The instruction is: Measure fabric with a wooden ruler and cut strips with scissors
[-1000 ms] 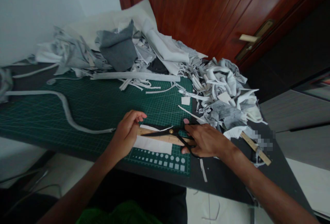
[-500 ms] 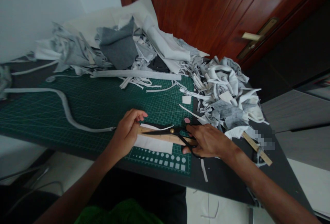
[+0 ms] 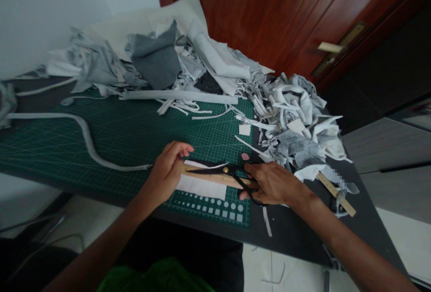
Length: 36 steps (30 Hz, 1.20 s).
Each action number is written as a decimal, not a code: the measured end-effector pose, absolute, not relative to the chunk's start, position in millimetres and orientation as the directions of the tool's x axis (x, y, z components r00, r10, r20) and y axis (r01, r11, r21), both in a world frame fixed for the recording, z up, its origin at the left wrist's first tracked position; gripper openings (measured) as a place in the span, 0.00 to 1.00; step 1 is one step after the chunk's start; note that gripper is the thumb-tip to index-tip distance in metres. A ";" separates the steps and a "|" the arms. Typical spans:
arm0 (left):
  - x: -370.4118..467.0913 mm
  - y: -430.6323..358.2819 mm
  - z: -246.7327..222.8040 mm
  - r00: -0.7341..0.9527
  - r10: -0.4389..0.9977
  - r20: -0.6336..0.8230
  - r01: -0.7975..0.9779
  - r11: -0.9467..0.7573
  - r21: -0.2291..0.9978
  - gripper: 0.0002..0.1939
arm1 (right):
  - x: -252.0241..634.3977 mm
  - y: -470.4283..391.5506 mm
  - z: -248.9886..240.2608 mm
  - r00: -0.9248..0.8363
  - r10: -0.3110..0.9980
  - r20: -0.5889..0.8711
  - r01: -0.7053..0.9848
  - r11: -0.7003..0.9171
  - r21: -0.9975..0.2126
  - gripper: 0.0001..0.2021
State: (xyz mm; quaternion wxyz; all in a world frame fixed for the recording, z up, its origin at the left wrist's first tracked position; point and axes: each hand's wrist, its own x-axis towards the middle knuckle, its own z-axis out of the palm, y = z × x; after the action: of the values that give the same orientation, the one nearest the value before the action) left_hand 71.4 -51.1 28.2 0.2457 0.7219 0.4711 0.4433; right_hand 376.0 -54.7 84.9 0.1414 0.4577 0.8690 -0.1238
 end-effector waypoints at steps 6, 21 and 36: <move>71.1 -51.2 27.8 0.159 0.895 0.417 0.455 -0.441 0.774 0.16 | 378.1 -55.2 82.1 -0.552 0.756 -0.351 0.824 0.560 -0.088 0.19; 71.2 -51.7 28.5 0.165 0.897 0.410 0.455 -0.438 0.776 0.16 | 379.6 -56.1 80.0 -0.563 0.754 -0.338 0.816 0.573 -0.080 0.16; 71.5 -51.6 28.2 0.162 0.893 0.419 0.453 -0.445 0.773 0.15 | 382.0 -55.6 77.0 -0.566 0.747 -0.350 0.817 0.565 -0.114 0.08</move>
State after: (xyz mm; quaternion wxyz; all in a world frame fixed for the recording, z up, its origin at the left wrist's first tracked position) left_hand 71.5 -51.6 28.2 0.2455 0.7217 0.4662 0.4489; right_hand 382.0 -55.6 77.0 0.1324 0.4468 0.8748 -0.1328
